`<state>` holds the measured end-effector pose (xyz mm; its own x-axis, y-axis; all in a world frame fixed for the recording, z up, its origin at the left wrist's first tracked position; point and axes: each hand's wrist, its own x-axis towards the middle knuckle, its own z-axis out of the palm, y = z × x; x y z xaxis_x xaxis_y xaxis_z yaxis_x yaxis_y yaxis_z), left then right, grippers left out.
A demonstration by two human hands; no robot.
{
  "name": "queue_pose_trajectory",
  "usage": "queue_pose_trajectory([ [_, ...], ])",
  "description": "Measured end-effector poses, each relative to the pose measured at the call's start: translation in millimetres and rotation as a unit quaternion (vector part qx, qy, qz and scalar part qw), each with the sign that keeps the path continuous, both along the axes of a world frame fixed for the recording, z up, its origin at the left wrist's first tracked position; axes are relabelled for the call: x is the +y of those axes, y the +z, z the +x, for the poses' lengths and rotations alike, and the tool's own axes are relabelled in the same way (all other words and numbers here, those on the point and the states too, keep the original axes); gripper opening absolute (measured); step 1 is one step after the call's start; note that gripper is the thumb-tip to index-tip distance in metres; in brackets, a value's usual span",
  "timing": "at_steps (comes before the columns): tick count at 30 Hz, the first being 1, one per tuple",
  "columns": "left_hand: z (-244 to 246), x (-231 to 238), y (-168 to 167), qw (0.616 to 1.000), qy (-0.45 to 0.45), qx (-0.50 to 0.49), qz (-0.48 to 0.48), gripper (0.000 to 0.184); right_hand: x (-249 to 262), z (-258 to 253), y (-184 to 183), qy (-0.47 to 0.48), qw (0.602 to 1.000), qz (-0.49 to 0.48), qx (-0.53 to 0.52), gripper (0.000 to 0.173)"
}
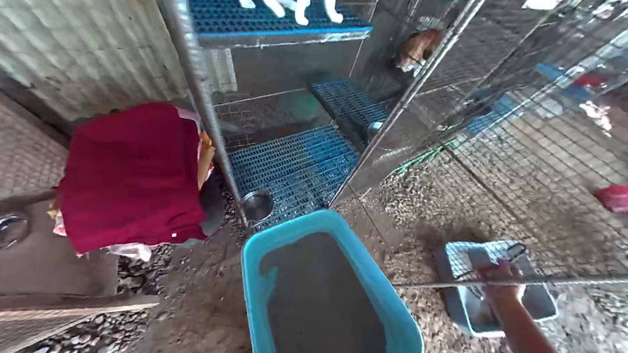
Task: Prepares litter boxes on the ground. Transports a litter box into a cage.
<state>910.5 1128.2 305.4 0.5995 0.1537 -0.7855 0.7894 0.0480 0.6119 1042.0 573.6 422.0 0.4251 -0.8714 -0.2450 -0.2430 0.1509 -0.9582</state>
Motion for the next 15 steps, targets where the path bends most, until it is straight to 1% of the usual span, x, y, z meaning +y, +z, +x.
queue_pose_trajectory([
  [1,16,-17,-5,1.0,0.004,0.005,0.007,0.047,-17,8,-1,-0.003,1.0,-0.007,0.012,0.022],
  [2,34,-32,-9,1.0,0.011,0.004,0.011,0.045,-32,18,0,0.002,1.0,-0.007,0.026,0.027],
  [3,53,-45,-9,1.0,0.016,-0.002,0.012,0.048,-44,27,2,0.006,0.999,0.0,0.035,0.034],
  [4,72,-57,-12,1.0,0.019,-0.012,0.02,0.049,-54,36,2,0.003,0.999,0.006,0.045,0.036],
  [9,181,-88,-30,0.997,0.041,-0.025,0.068,0.059,-87,60,1,-0.005,0.998,0.043,0.049,0.039],
  [11,235,-86,-36,0.992,0.06,-0.059,0.092,0.058,-96,65,-4,-0.002,0.998,0.052,0.039,0.041],
  [14,305,-58,-58,0.983,0.084,-0.092,0.135,0.054,-111,67,-12,0.012,0.997,0.066,0.026,0.042],
  [15,327,-49,-61,0.981,0.089,-0.092,0.147,0.056,-118,66,-17,0.017,0.997,0.071,0.017,0.041],
])
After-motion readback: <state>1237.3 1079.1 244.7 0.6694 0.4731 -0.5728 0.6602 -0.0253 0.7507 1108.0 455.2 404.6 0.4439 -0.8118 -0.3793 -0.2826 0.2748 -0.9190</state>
